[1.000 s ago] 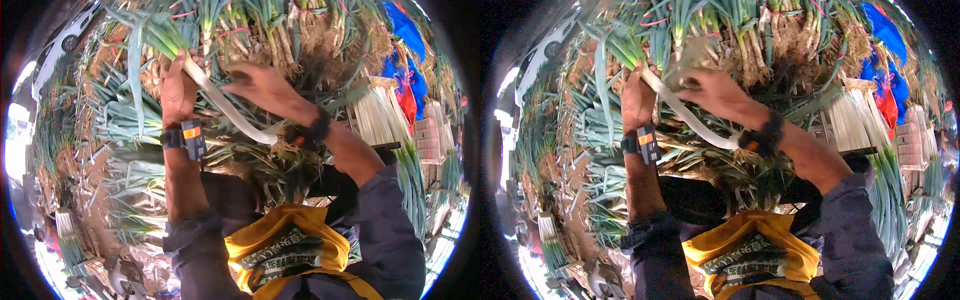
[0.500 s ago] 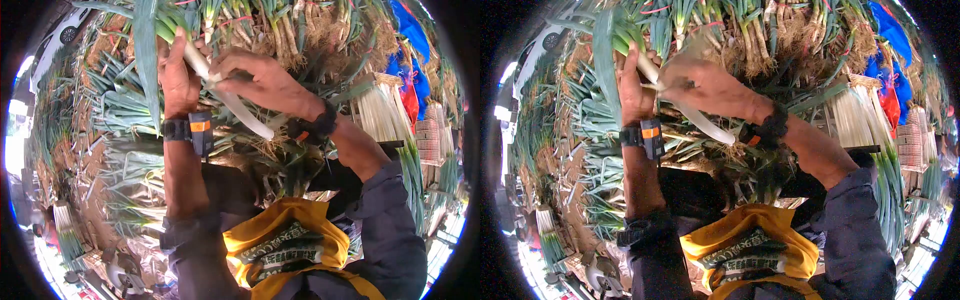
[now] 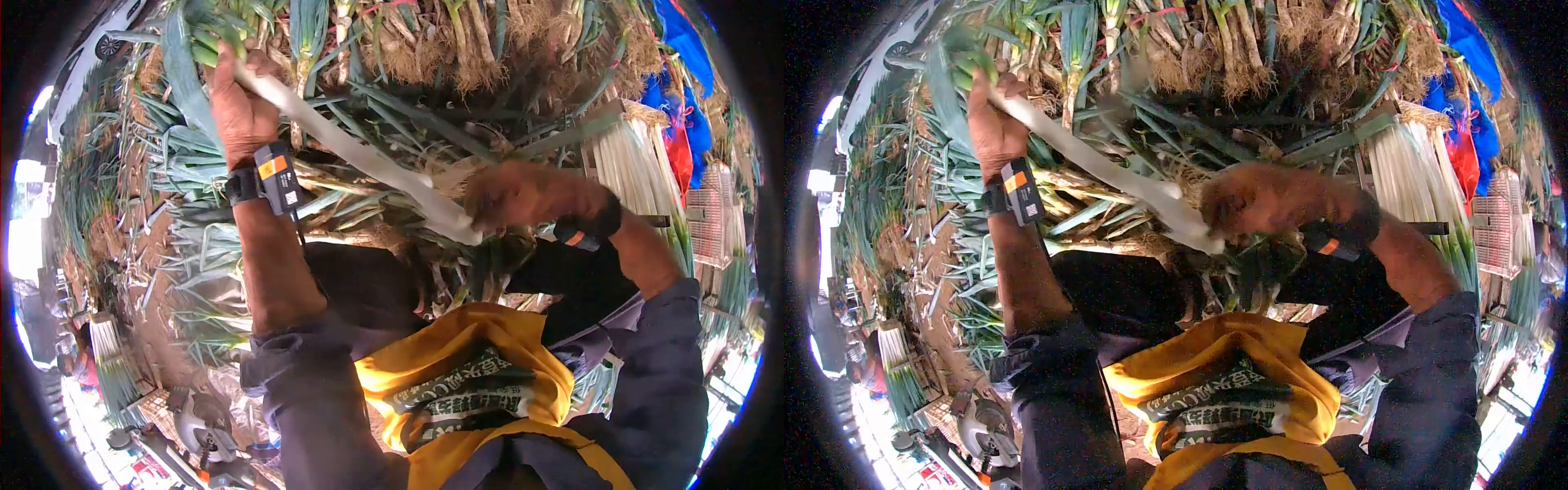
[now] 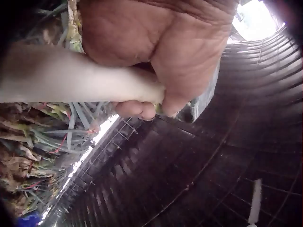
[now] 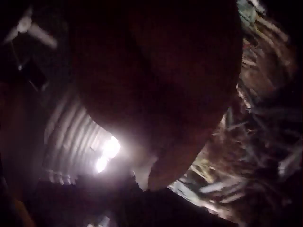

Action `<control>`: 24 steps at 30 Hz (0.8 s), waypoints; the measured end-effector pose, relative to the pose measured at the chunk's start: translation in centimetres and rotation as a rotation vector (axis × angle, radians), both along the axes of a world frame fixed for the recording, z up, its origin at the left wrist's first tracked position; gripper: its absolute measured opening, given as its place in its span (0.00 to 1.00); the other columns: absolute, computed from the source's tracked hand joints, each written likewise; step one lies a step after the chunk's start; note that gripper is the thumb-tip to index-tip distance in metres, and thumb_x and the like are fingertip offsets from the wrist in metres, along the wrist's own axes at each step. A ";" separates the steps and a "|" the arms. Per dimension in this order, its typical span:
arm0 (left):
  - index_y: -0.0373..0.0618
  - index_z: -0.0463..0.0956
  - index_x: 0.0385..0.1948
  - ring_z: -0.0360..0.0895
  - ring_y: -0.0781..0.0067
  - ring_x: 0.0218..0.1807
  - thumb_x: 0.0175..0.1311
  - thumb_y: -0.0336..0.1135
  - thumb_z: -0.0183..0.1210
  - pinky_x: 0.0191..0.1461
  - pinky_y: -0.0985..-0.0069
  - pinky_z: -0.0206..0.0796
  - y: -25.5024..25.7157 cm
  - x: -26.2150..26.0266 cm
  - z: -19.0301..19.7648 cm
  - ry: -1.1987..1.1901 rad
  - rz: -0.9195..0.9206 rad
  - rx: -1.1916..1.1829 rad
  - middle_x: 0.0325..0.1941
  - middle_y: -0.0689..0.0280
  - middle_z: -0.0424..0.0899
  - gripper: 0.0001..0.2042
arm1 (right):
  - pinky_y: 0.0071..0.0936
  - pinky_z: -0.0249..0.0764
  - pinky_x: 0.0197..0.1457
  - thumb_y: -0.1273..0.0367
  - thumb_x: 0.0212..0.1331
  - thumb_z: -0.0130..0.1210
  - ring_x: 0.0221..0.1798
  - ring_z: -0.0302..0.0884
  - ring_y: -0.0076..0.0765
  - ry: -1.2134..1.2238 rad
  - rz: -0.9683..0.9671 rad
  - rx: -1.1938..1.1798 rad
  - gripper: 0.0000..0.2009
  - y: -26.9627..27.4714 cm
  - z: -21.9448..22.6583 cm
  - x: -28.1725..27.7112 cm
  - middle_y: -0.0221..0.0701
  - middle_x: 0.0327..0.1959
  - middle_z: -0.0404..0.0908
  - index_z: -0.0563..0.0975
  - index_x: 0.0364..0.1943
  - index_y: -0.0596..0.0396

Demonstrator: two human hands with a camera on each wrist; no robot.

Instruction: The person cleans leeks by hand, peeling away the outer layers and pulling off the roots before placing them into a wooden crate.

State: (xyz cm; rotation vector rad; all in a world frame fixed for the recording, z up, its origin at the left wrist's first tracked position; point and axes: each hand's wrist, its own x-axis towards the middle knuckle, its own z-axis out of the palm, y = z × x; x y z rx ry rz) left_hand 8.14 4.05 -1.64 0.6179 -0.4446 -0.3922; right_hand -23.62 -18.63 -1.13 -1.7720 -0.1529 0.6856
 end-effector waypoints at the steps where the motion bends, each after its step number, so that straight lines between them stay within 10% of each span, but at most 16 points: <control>1: 0.48 0.69 0.53 0.70 0.75 0.33 0.72 0.36 0.58 0.35 0.78 0.68 0.1 -0.2 0.2 -0.038 0.039 0.014 0.41 0.61 0.77 0.13 | 0.33 0.76 0.43 0.69 0.64 0.61 0.40 0.80 0.32 -0.109 0.112 -0.169 0.08 -0.7 -4.5 -1.5 0.34 0.33 0.82 0.78 0.41 0.59; 4: 0.46 0.69 0.53 0.70 0.74 0.33 0.72 0.36 0.58 0.35 0.78 0.68 0.5 -0.9 0.7 -0.117 0.096 0.050 0.41 0.61 0.77 0.13 | 0.41 0.78 0.43 0.69 0.63 0.61 0.41 0.83 0.48 -0.201 0.450 -0.795 0.10 -2.5 -14.7 -6.3 0.40 0.33 0.83 0.78 0.43 0.59; 7: 0.43 0.70 0.54 0.70 0.74 0.33 0.72 0.34 0.59 0.35 0.78 0.68 1.6 0.3 0.5 -0.083 0.107 0.076 0.41 0.60 0.78 0.14 | 0.47 0.78 0.42 0.67 0.62 0.61 0.44 0.82 0.56 -0.203 0.244 -0.641 0.12 -0.9 -12.0 -4.6 0.45 0.36 0.82 0.77 0.44 0.60; 11: 0.44 0.71 0.55 0.69 0.73 0.35 0.72 0.35 0.58 0.36 0.77 0.68 1.2 1.0 0.2 -0.071 0.082 0.067 0.41 0.60 0.78 0.14 | 0.47 0.80 0.42 0.63 0.64 0.60 0.44 0.83 0.55 -1.020 -0.375 -0.442 0.17 2.4 -4.5 1.0 0.46 0.45 0.82 0.76 0.53 0.58; 14: 0.46 0.71 0.54 0.68 0.74 0.35 0.72 0.35 0.59 0.38 0.76 0.67 0.9 1.2 0.2 0.015 0.070 0.041 0.41 0.61 0.77 0.14 | 0.44 0.81 0.40 0.65 0.65 0.58 0.43 0.83 0.55 -0.791 -0.228 -0.571 0.19 5.0 -3.5 4.5 0.46 0.48 0.82 0.74 0.58 0.56; 17: 0.40 0.72 0.54 0.69 0.74 0.36 0.71 0.36 0.59 0.43 0.77 0.68 1.1 1.1 0.0 -0.064 0.108 0.062 0.42 0.59 0.78 0.16 | 0.45 0.81 0.38 0.67 0.65 0.55 0.39 0.83 0.55 -1.084 -0.349 -0.432 0.17 5.6 -7.9 6.6 0.46 0.43 0.81 0.74 0.56 0.56; 24: 0.41 0.71 0.49 0.69 0.73 0.36 0.73 0.35 0.55 0.42 0.76 0.67 3.4 2.4 -0.5 -0.019 0.162 0.034 0.42 0.60 0.78 0.10 | 0.44 0.79 0.38 0.66 0.62 0.57 0.37 0.83 0.46 -0.792 0.203 -0.797 0.09 1.3 -12.6 -2.5 0.37 0.37 0.77 0.76 0.43 0.52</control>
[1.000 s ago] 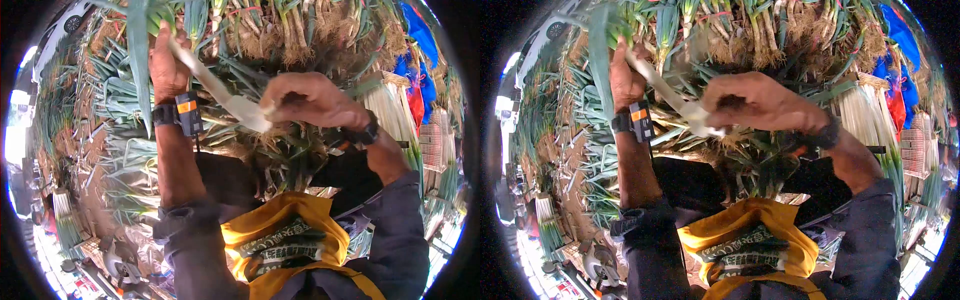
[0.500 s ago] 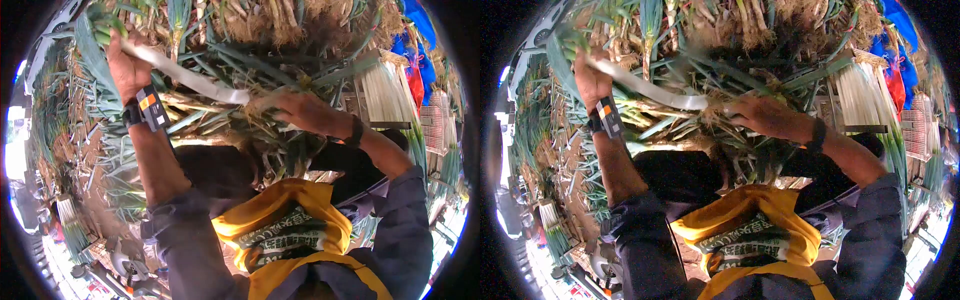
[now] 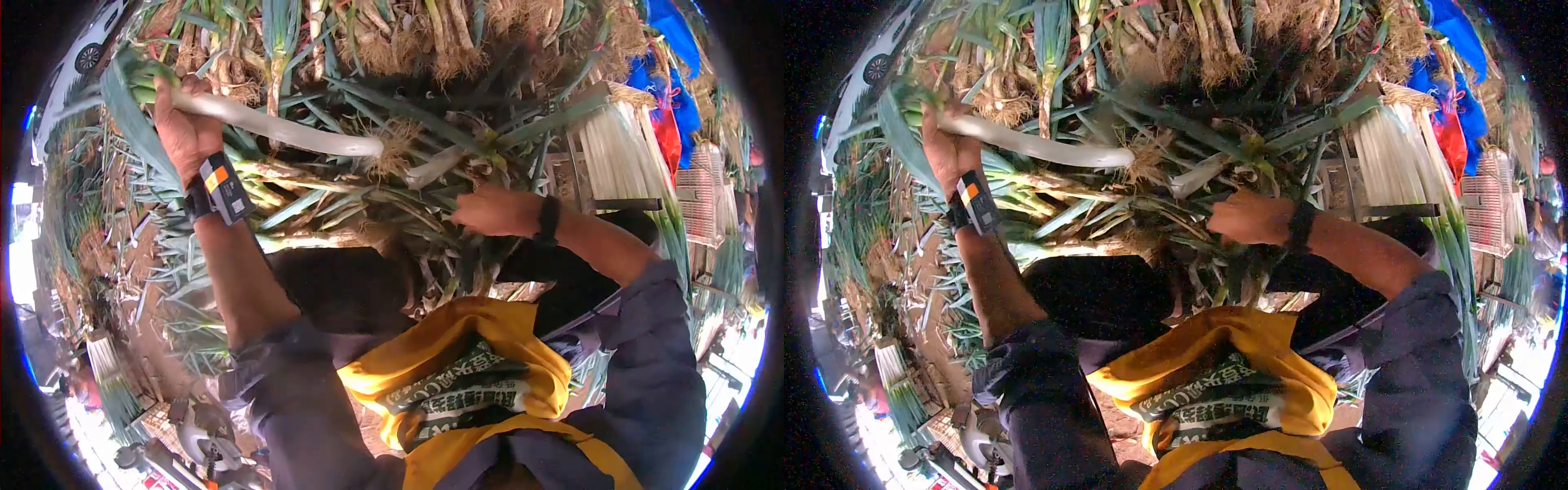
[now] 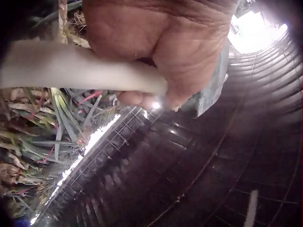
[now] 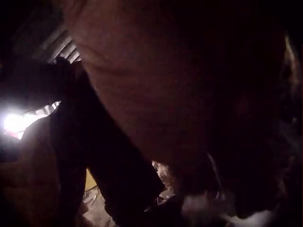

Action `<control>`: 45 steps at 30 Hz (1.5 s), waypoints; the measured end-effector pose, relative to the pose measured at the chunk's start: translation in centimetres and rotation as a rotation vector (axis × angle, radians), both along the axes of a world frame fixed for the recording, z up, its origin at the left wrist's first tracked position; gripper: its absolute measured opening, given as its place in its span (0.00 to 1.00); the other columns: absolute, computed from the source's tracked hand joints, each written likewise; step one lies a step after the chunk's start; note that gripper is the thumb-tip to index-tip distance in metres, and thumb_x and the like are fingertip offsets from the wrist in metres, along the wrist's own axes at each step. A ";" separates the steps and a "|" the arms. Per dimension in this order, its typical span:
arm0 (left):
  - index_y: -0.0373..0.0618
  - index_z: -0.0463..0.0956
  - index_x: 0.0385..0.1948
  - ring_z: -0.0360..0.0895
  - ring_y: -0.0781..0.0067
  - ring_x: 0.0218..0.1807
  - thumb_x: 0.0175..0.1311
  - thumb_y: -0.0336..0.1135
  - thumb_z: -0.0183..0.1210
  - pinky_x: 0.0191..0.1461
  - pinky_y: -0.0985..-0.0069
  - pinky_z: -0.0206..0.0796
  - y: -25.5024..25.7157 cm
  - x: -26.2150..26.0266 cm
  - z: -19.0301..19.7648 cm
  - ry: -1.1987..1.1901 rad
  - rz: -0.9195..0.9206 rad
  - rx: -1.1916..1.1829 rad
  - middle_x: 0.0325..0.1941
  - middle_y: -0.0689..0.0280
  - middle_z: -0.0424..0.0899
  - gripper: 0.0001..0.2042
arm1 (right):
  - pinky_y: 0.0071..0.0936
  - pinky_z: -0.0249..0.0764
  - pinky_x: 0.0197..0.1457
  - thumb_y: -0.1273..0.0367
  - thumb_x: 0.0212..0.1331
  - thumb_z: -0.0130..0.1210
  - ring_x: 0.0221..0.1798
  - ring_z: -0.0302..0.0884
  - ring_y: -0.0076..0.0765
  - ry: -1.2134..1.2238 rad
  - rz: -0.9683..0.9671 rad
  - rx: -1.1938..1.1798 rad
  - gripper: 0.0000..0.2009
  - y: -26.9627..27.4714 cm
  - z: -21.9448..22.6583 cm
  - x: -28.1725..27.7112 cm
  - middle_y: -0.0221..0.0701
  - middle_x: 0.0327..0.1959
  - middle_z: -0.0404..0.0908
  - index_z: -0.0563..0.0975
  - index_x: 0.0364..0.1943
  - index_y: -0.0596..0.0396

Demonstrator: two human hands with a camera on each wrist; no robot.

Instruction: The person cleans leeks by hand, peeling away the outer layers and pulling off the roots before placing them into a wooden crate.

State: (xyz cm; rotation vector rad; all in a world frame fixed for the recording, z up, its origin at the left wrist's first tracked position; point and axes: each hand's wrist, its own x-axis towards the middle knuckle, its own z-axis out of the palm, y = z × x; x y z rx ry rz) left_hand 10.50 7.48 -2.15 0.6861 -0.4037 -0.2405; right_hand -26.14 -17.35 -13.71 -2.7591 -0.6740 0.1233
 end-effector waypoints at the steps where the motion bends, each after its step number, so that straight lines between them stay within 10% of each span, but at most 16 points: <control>1: 0.40 0.71 0.49 0.69 0.74 0.36 0.74 0.36 0.54 0.42 0.76 0.68 0.1 0.2 0.2 0.014 -0.022 -0.005 0.40 0.61 0.77 0.10 | 0.44 0.79 0.39 0.65 0.62 0.59 0.39 0.83 0.47 -0.031 -0.049 -0.021 0.11 0.1 -0.7 -0.1 0.37 0.40 0.79 0.77 0.46 0.51; 6: 0.44 0.74 0.45 0.73 0.72 0.34 0.72 0.49 0.55 0.46 0.69 0.73 1.4 2.3 -1.8 0.132 -0.078 0.109 0.34 0.65 0.76 0.16 | 0.39 0.81 0.50 0.62 0.63 0.61 0.48 0.84 0.48 -0.293 -0.334 0.429 0.26 0.7 9.7 4.3 0.39 0.61 0.78 0.72 0.66 0.48; 9: 0.48 0.75 0.44 0.75 0.71 0.36 0.71 0.49 0.55 0.44 0.68 0.73 -0.5 -2.9 -1.2 0.191 0.081 0.151 0.33 0.68 0.77 0.14 | 0.37 0.81 0.49 0.62 0.65 0.60 0.47 0.84 0.44 -0.293 -0.414 0.476 0.24 1.2 9.7 6.6 0.39 0.58 0.79 0.72 0.64 0.51; 15: 0.43 0.74 0.49 0.76 0.67 0.35 0.79 0.56 0.39 0.39 0.68 0.72 1.3 4.7 -9.3 0.198 0.116 0.007 0.38 0.63 0.80 0.24 | 0.32 0.81 0.48 0.61 0.69 0.56 0.45 0.83 0.38 -0.187 -0.448 0.740 0.21 3.1 9.3 10.2 0.39 0.52 0.81 0.74 0.61 0.56; 21: 0.43 0.73 0.48 0.73 0.70 0.32 0.81 0.51 0.39 0.37 0.71 0.72 1.5 3.5 -8.2 0.448 0.179 -0.237 0.33 0.66 0.76 0.21 | 0.28 0.80 0.46 0.59 0.72 0.53 0.43 0.83 0.31 0.364 -0.033 1.625 0.21 5.7 9.6 8.3 0.39 0.47 0.83 0.75 0.58 0.62; 24: 0.42 0.74 0.46 0.75 0.66 0.33 0.74 0.49 0.45 0.38 0.68 0.72 2.2 1.9 -4.9 0.387 0.206 -0.069 0.33 0.64 0.78 0.19 | 0.28 0.78 0.40 0.61 0.72 0.54 0.36 0.80 0.27 0.529 -0.619 1.426 0.18 8.1 16.5 5.6 0.35 0.44 0.84 0.77 0.56 0.60; 27: 0.40 0.75 0.46 0.78 0.62 0.34 0.62 0.47 0.54 0.39 0.66 0.73 4.6 4.1 -5.7 0.187 0.182 0.315 0.34 0.61 0.80 0.19 | 0.30 0.74 0.37 0.64 0.72 0.54 0.34 0.78 0.26 0.331 -0.444 0.897 0.14 4.8 12.1 4.3 0.36 0.36 0.82 0.79 0.53 0.58; 29: 0.39 0.75 0.45 0.80 0.59 0.35 0.55 0.46 0.61 0.40 0.64 0.74 5.4 6.6 -7.9 -0.151 0.295 0.969 0.34 0.58 0.82 0.21 | 0.31 0.74 0.36 0.67 0.72 0.53 0.33 0.78 0.28 -0.100 -0.220 0.543 0.11 4.3 11.8 3.2 0.36 0.30 0.79 0.79 0.48 0.59; 32: 0.38 0.76 0.44 0.83 0.54 0.37 0.44 0.44 0.70 0.41 0.61 0.75 4.7 8.3 -10.8 -0.679 0.389 1.764 0.35 0.55 0.85 0.26 | 0.32 0.74 0.35 0.70 0.71 0.52 0.30 0.78 0.32 0.170 -0.372 0.652 0.08 4.7 16.1 1.1 0.37 0.27 0.78 0.79 0.44 0.60; 33: 0.37 0.76 0.44 0.84 0.53 0.37 0.40 0.43 0.74 0.41 0.60 0.75 4.7 7.7 -10.7 -0.712 0.417 1.827 0.35 0.54 0.86 0.28 | 0.32 0.75 0.34 0.70 0.71 0.53 0.29 0.78 0.33 0.436 -0.520 0.803 0.08 5.2 17.6 1.0 0.37 0.26 0.78 0.79 0.44 0.60; 36: 0.39 0.75 0.51 0.84 0.47 0.44 0.42 0.43 0.68 0.49 0.57 0.76 3.2 6.5 -11.2 -0.570 0.576 1.829 0.39 0.51 0.87 0.30 | 0.31 0.74 0.32 0.70 0.72 0.52 0.26 0.77 0.33 0.204 -0.462 0.715 0.08 5.5 17.0 -2.9 0.35 0.23 0.76 0.78 0.44 0.61; 42: 0.43 0.82 0.32 0.83 0.52 0.45 0.41 0.44 0.71 0.55 0.55 0.69 4.9 7.4 -14.3 -0.544 0.898 1.855 0.35 0.59 0.87 0.18 | 0.31 0.80 0.33 0.70 0.73 0.50 0.33 0.85 0.36 0.421 -0.399 1.032 0.12 1.2 19.4 -9.2 0.41 0.35 0.84 0.78 0.52 0.63; 45: 0.40 0.77 0.39 0.83 0.54 0.40 0.48 0.43 0.68 0.49 0.61 0.72 2.3 3.8 -9.9 -0.633 1.012 1.715 0.36 0.58 0.86 0.20 | 0.33 0.84 0.37 0.70 0.71 0.50 0.44 0.87 0.39 -0.124 -0.215 0.550 0.13 1.1 15.2 -3.7 0.43 0.49 0.83 0.79 0.53 0.60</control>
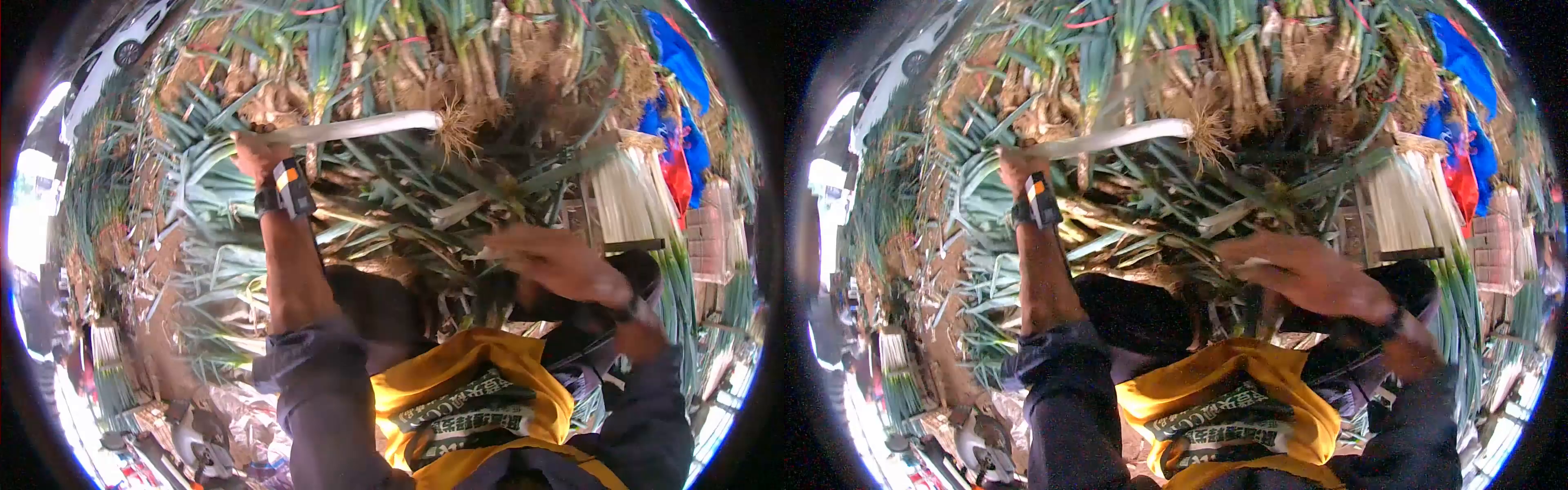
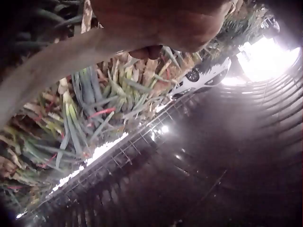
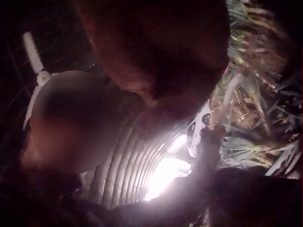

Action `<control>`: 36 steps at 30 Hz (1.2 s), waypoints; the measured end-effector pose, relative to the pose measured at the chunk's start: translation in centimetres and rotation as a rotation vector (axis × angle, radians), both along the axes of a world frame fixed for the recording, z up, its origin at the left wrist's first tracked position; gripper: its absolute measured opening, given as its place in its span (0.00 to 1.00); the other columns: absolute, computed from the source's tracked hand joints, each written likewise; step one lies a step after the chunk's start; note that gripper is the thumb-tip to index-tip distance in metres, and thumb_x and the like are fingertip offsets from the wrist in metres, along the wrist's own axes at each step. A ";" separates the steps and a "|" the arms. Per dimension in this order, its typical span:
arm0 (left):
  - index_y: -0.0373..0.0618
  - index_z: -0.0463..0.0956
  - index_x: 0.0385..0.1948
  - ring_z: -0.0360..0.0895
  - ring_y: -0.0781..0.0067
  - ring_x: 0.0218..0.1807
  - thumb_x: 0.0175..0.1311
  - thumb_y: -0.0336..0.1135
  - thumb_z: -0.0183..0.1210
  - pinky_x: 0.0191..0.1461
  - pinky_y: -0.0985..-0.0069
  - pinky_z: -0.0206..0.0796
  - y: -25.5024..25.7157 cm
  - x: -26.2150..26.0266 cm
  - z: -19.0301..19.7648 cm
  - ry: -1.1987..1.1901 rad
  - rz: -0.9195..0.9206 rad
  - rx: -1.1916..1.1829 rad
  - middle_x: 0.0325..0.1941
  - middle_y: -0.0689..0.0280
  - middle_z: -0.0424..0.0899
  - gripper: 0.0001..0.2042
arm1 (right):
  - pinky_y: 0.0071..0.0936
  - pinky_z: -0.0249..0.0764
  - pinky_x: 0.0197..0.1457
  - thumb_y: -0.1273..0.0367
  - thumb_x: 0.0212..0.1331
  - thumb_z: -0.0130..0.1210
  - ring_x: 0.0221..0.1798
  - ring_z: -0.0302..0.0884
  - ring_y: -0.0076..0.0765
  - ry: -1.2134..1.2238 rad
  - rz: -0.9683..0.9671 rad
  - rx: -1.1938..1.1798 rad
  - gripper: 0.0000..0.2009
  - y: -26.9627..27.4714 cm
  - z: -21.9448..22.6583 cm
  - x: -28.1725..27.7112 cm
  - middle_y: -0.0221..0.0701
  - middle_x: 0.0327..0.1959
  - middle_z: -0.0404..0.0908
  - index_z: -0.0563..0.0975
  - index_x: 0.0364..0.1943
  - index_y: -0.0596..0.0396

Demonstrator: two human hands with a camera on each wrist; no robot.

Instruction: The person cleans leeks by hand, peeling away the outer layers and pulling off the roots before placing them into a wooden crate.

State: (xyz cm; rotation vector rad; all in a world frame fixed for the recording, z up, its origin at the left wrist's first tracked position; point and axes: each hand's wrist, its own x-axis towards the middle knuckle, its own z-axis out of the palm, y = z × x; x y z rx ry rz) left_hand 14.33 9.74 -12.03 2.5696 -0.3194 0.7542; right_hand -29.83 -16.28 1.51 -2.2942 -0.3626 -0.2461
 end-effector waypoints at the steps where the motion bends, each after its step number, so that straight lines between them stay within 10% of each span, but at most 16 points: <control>1: 0.39 0.75 0.41 0.83 0.54 0.37 0.51 0.42 0.66 0.44 0.65 0.74 -1.3 -1.2 1.6 -0.071 0.002 -0.037 0.36 0.56 0.85 0.19 | 0.35 0.84 0.39 0.69 0.69 0.52 0.46 0.86 0.40 0.045 -0.083 -0.502 0.13 0.3 -3.5 0.3 0.42 0.53 0.81 0.79 0.53 0.57; 2: 0.40 0.74 0.42 0.82 0.58 0.37 0.57 0.42 0.63 0.45 0.66 0.73 -2.7 0.0 1.2 0.179 -0.312 -0.919 0.36 0.59 0.83 0.17 | 0.36 0.84 0.41 0.68 0.67 0.54 0.47 0.85 0.42 0.098 -0.161 -1.004 0.14 0.5 -5.6 0.6 0.40 0.56 0.79 0.79 0.53 0.54; 4: 0.43 0.72 0.42 0.75 0.63 0.35 0.68 0.48 0.55 0.43 0.67 0.71 -5.2 -0.7 3.3 0.466 -0.596 -1.838 0.34 0.63 0.77 0.16 | 0.38 0.83 0.43 0.67 0.62 0.59 0.45 0.84 0.43 0.127 -0.090 -0.460 0.16 1.5 -3.2 2.8 0.36 0.52 0.79 0.78 0.53 0.52; 7: 0.44 0.71 0.44 0.71 0.67 0.34 0.74 0.54 0.50 0.41 0.69 0.70 -7.2 -5.3 9.1 0.583 -0.620 -1.922 0.36 0.62 0.74 0.19 | 0.40 0.82 0.43 0.66 0.60 0.62 0.42 0.83 0.45 -0.376 -0.361 -0.174 0.17 2.8 -1.5 7.4 0.35 0.48 0.79 0.77 0.53 0.52; 13: 0.45 0.73 0.47 0.71 0.67 0.37 0.73 0.49 0.55 0.45 0.69 0.70 -9.2 -8.5 11.7 0.656 -0.812 -1.855 0.38 0.63 0.75 0.17 | 0.43 0.80 0.39 0.70 0.59 0.60 0.41 0.81 0.48 -0.460 -0.387 -0.367 0.10 2.1 -3.3 13.6 0.35 0.42 0.76 0.76 0.44 0.54; 23: 0.38 0.74 0.46 0.74 0.68 0.38 0.68 0.45 0.64 0.46 0.71 0.75 -10.1 -9.3 12.3 0.817 -1.020 -1.874 0.36 0.63 0.76 0.18 | 0.47 0.75 0.37 0.63 0.57 0.64 0.35 0.79 0.54 -0.271 -0.390 -0.051 0.10 1.7 -3.5 16.4 0.39 0.29 0.77 0.76 0.35 0.52; 36: 0.42 0.74 0.45 0.74 0.73 0.35 0.67 0.36 0.66 0.41 0.74 0.76 -11.1 -10.4 11.5 0.716 -0.858 -1.882 0.36 0.67 0.76 0.13 | 0.43 0.77 0.32 0.68 0.50 0.64 0.32 0.81 0.48 -0.435 -0.220 -0.273 0.15 1.4 -5.3 16.1 0.38 0.33 0.78 0.77 0.42 0.54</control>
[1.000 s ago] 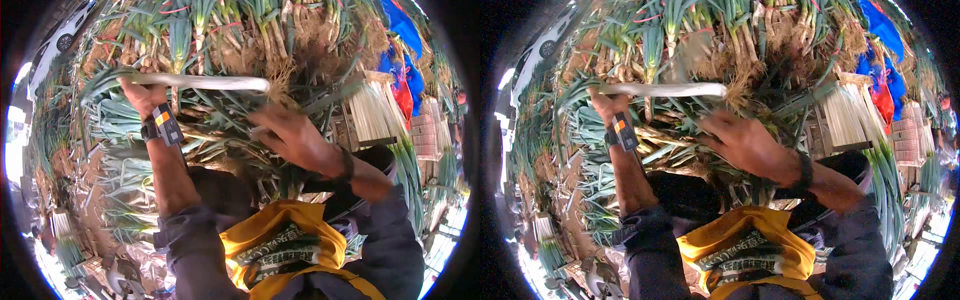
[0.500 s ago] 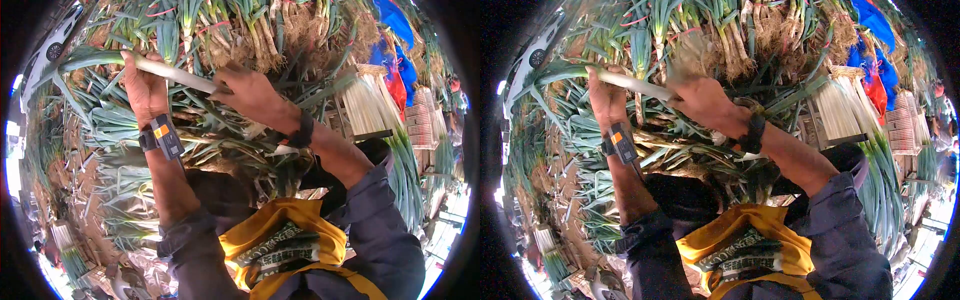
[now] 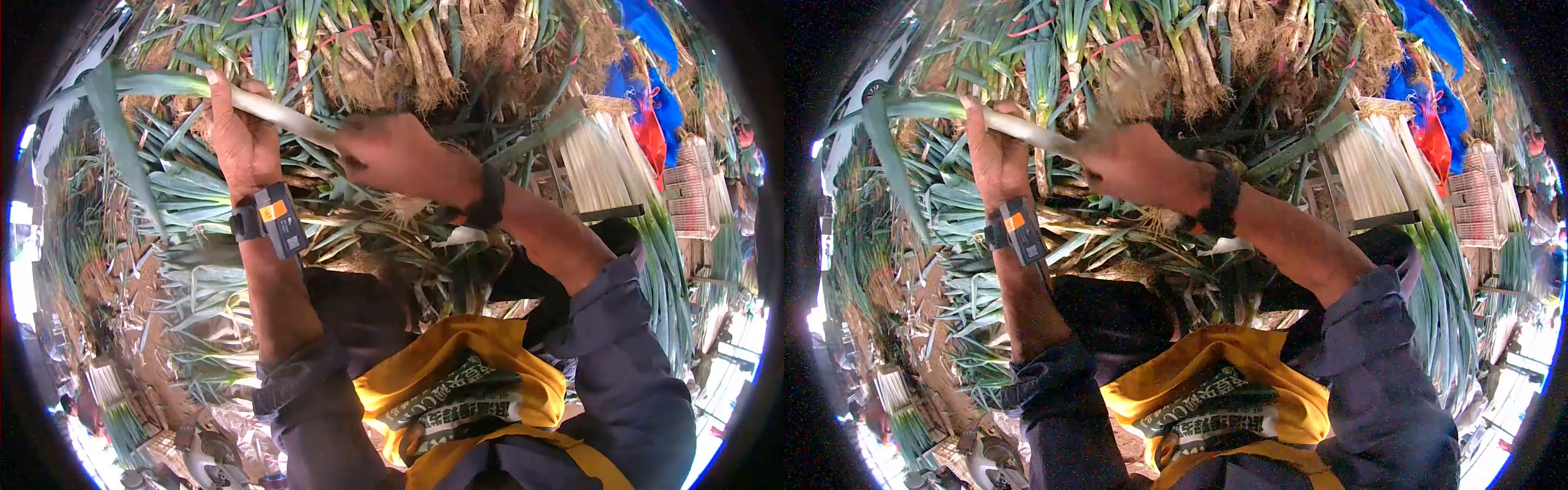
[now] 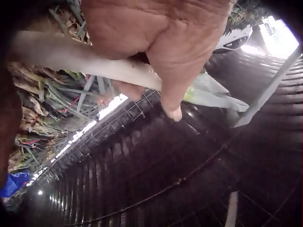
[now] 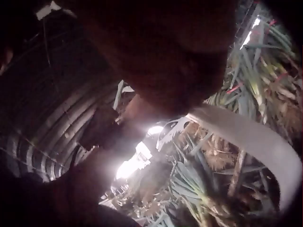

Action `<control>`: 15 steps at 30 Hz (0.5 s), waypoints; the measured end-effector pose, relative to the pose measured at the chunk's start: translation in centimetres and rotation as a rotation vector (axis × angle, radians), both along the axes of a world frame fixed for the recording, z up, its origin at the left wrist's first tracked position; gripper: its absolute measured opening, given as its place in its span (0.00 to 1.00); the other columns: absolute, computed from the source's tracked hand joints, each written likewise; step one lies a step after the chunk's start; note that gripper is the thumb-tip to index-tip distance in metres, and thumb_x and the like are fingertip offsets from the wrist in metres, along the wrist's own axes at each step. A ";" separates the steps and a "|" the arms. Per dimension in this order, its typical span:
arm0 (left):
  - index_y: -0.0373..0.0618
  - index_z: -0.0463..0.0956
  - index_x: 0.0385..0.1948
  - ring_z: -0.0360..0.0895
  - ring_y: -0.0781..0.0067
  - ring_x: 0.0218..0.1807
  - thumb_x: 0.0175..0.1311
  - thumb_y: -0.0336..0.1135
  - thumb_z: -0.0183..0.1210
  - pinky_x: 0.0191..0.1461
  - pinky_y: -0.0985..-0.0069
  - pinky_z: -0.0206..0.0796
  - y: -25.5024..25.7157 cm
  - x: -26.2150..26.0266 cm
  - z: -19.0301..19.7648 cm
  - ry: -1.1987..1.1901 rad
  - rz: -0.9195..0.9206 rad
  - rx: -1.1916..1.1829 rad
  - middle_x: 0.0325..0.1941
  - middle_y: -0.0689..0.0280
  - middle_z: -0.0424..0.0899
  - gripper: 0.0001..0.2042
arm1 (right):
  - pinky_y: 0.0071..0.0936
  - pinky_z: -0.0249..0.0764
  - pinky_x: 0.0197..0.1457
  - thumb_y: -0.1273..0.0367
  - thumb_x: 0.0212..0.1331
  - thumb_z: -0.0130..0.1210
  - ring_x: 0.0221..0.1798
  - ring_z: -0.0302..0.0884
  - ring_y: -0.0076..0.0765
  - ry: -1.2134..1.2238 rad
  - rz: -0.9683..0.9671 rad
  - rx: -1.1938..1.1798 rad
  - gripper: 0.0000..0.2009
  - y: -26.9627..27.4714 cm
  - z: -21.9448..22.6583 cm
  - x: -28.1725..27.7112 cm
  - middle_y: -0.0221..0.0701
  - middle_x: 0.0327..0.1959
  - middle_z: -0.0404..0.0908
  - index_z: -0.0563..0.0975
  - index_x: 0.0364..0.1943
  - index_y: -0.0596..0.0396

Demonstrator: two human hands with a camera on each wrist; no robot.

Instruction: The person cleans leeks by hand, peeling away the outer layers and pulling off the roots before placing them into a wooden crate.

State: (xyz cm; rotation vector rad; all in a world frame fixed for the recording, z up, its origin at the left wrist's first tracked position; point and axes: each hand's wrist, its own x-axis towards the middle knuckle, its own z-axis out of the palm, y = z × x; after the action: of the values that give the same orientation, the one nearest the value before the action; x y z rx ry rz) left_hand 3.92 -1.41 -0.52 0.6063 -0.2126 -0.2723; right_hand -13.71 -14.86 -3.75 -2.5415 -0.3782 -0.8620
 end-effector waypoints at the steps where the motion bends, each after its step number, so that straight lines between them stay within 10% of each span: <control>1: 0.43 0.74 0.45 0.74 0.73 0.35 0.67 0.36 0.66 0.41 0.74 0.76 0.0 0.2 -0.1 -0.003 0.033 -0.004 0.36 0.67 0.77 0.12 | 0.42 0.77 0.30 0.68 0.49 0.64 0.32 0.81 0.47 0.002 0.053 -0.040 0.16 0.4 -0.5 -0.7 0.38 0.33 0.78 0.77 0.43 0.54; 8: 0.45 0.74 0.42 0.76 0.72 0.35 0.68 0.36 0.65 0.42 0.71 0.75 1.0 1.2 -1.0 -0.054 0.058 0.049 0.34 0.67 0.78 0.10 | 0.43 0.78 0.33 0.58 0.64 0.59 0.34 0.82 0.45 0.276 -0.057 -0.046 0.16 -0.1 -2.4 -2.1 0.41 0.39 0.79 0.76 0.43 0.56; 11: 0.45 0.74 0.42 0.76 0.71 0.35 0.68 0.38 0.65 0.43 0.71 0.74 0.4 1.1 -0.5 -0.018 0.024 0.072 0.33 0.66 0.78 0.11 | 0.44 0.78 0.37 0.57 0.64 0.59 0.37 0.82 0.47 -0.170 -0.124 0.137 0.15 -0.2 0.0 -0.1 0.39 0.38 0.80 0.77 0.41 0.55; 15: 0.44 0.73 0.43 0.75 0.73 0.35 0.68 0.38 0.66 0.44 0.73 0.74 -0.2 -0.8 0.3 0.025 -0.047 0.050 0.33 0.67 0.77 0.12 | 0.47 0.75 0.40 0.62 0.61 0.61 0.38 0.80 0.53 -0.028 -0.032 0.282 0.12 -0.2 0.6 1.0 0.41 0.37 0.80 0.77 0.38 0.55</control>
State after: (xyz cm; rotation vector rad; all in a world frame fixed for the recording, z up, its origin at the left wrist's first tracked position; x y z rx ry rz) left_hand 3.16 -1.59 -0.18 0.6481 -0.1964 -0.3315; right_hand -12.71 -15.08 -3.15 -2.2826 -0.2082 -0.8950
